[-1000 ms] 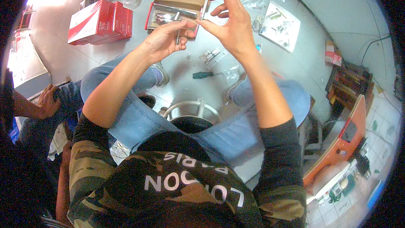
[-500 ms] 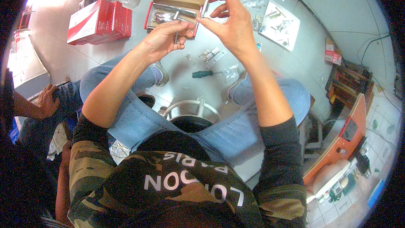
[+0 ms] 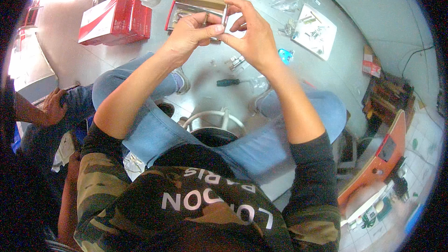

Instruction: The person sits cross-legged on a chair and assembles small metal hardware components, including rods, nuts, and washers. They pick up parts from a white tray, thread them together by hand, and place the assembled pieces back on the tray.

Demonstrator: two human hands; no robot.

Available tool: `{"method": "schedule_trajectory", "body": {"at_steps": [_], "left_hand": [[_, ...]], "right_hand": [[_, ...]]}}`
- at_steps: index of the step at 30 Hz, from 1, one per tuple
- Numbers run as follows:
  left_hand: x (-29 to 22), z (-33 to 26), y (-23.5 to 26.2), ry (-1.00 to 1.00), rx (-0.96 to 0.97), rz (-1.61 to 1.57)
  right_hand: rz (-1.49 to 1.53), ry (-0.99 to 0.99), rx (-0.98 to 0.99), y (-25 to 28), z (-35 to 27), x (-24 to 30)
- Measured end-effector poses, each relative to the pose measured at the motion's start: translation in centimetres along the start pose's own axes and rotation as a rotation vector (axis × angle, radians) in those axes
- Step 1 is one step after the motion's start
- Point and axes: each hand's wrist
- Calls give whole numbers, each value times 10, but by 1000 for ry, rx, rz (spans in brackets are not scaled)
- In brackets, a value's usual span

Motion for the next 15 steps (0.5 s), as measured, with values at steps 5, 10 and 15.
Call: {"method": "schedule_trajectory", "body": {"at_steps": [5, 10, 15], "left_hand": [[-2, -1, 3, 64, 7, -75], [-2, 2, 7, 132, -17, -257], [2, 3, 8, 116, -2, -283]], "right_hand": [[103, -55, -12, 0, 2, 1], [-24, -33, -120, -2, 2, 3], [3, -16, -93, -4, -2, 6]]}}
Point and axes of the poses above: each hand's wrist, its own z-axis towards the middle knuckle, its own y-axis out of the back of the hand, x = y × z, and after that the axes turned 2 degrees about -y, right-handed
